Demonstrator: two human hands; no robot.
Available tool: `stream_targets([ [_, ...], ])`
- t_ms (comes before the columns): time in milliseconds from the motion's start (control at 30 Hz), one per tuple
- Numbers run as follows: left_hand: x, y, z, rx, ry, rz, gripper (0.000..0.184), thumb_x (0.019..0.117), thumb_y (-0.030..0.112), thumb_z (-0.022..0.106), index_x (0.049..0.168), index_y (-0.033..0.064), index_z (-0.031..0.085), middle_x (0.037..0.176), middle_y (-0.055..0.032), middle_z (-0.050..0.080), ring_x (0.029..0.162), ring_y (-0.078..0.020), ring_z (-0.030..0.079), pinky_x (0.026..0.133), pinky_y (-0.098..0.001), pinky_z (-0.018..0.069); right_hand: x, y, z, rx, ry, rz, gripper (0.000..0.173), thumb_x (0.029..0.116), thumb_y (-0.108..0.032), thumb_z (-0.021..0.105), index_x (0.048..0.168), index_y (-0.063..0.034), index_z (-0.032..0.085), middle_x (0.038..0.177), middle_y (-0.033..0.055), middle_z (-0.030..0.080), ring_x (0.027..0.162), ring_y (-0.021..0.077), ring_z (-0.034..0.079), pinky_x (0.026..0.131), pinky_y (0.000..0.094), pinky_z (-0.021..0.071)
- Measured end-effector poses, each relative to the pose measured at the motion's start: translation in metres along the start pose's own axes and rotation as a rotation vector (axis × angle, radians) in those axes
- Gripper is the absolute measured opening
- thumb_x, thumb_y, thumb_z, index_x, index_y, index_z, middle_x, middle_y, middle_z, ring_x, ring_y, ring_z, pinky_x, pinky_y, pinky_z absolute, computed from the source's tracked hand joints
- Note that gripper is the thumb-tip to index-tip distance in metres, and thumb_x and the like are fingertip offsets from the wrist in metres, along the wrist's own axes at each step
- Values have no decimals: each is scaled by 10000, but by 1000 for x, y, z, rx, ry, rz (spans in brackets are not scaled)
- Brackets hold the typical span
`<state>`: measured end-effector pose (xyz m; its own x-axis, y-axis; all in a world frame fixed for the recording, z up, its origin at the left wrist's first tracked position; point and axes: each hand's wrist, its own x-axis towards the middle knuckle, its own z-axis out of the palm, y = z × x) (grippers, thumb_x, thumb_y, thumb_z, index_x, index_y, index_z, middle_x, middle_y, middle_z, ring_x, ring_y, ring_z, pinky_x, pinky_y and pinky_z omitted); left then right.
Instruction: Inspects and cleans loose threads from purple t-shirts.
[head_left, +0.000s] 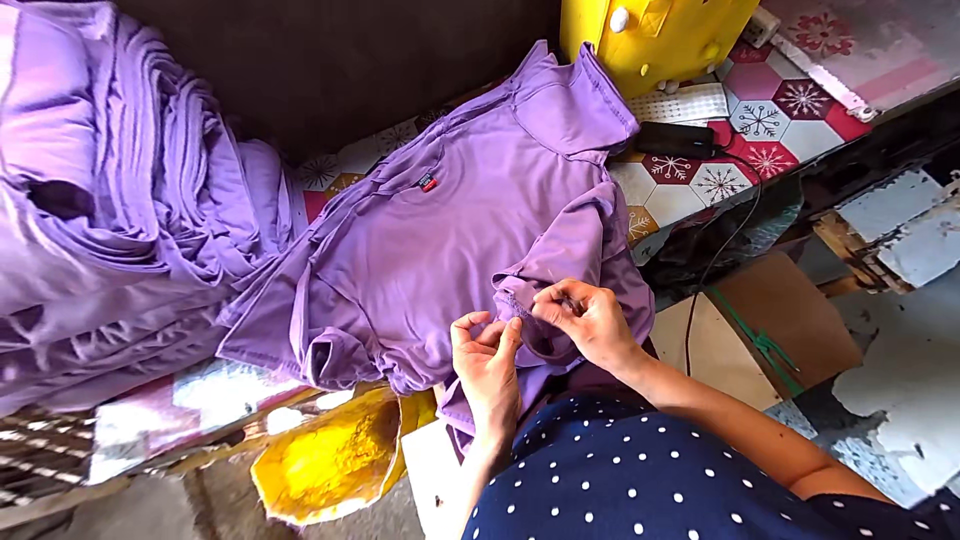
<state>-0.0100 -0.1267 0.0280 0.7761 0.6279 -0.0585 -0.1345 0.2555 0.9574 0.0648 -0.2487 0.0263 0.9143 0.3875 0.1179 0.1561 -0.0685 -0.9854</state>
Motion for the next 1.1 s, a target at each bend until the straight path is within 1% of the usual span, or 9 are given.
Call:
stream_targets([
  [300,0,-11,-9,130,-85,227,220,862,-127,632,1040,0,604,868,30,733,762,-31,701,720,-203,601,1,-2,12,-71,-11,63,142,951,-168,703,917,-31,722,750,-23,643,652,-42,537,629,138,448],
  [467,0,-13,-13,261,-89,308,172,872,-106,630,1037,-62,647,906,18,734,801,3,693,757,-174,592,-1,0,18,-298,-11,-94,185,913,-164,733,917,21,733,831,108,711,742,138,661,721,292,543],
  [600,1,-18,-18,292,-126,368,130,869,-95,645,971,-82,724,947,-30,746,847,-7,698,790,-181,592,0,5,25,-483,87,-444,66,878,-43,656,854,3,698,787,103,694,658,181,669,574,315,546],
  [767,5,-24,-19,285,-85,448,66,813,-49,700,834,-8,747,856,27,745,825,13,687,774,-178,580,4,-11,27,-589,-4,-670,85,855,9,627,838,-15,707,806,106,708,633,179,682,493,298,513],
  [833,7,-25,-20,318,-51,443,79,844,-63,668,824,-17,730,807,37,732,769,35,671,732,-155,567,7,-15,25,-430,-75,-576,77,876,-10,652,894,6,725,844,106,716,668,162,683,544,298,542],
  [900,6,-22,-22,361,-30,363,57,896,-58,660,900,-47,716,820,22,735,756,39,676,727,-145,575,8,-24,15,-134,-159,-290,121,949,-38,641,1014,17,727,878,54,708,731,77,655,668,240,564],
  [933,6,-21,-24,357,-18,319,61,917,-53,646,932,-45,704,831,22,734,762,32,677,732,-151,576,8,-27,9,14,-179,-140,145,1000,-82,588,1038,-11,709,834,-1,689,685,18,619,644,192,539],
  [1000,5,-20,-25,295,6,250,79,942,-51,610,941,-4,674,810,41,714,734,10,668,703,-168,573,5,-25,-1,282,-255,107,322,1094,-227,379,1056,-65,655,705,-92,549,533,-42,419,497,129,361],
  [1100,4,-18,-25,199,17,166,124,969,-48,569,912,53,615,755,51,691,679,-26,666,664,-209,582,-12,-21,-8,419,-441,427,525,1118,-371,177,980,-101,605,618,-121,466,463,-42,350,437,133,299],
])
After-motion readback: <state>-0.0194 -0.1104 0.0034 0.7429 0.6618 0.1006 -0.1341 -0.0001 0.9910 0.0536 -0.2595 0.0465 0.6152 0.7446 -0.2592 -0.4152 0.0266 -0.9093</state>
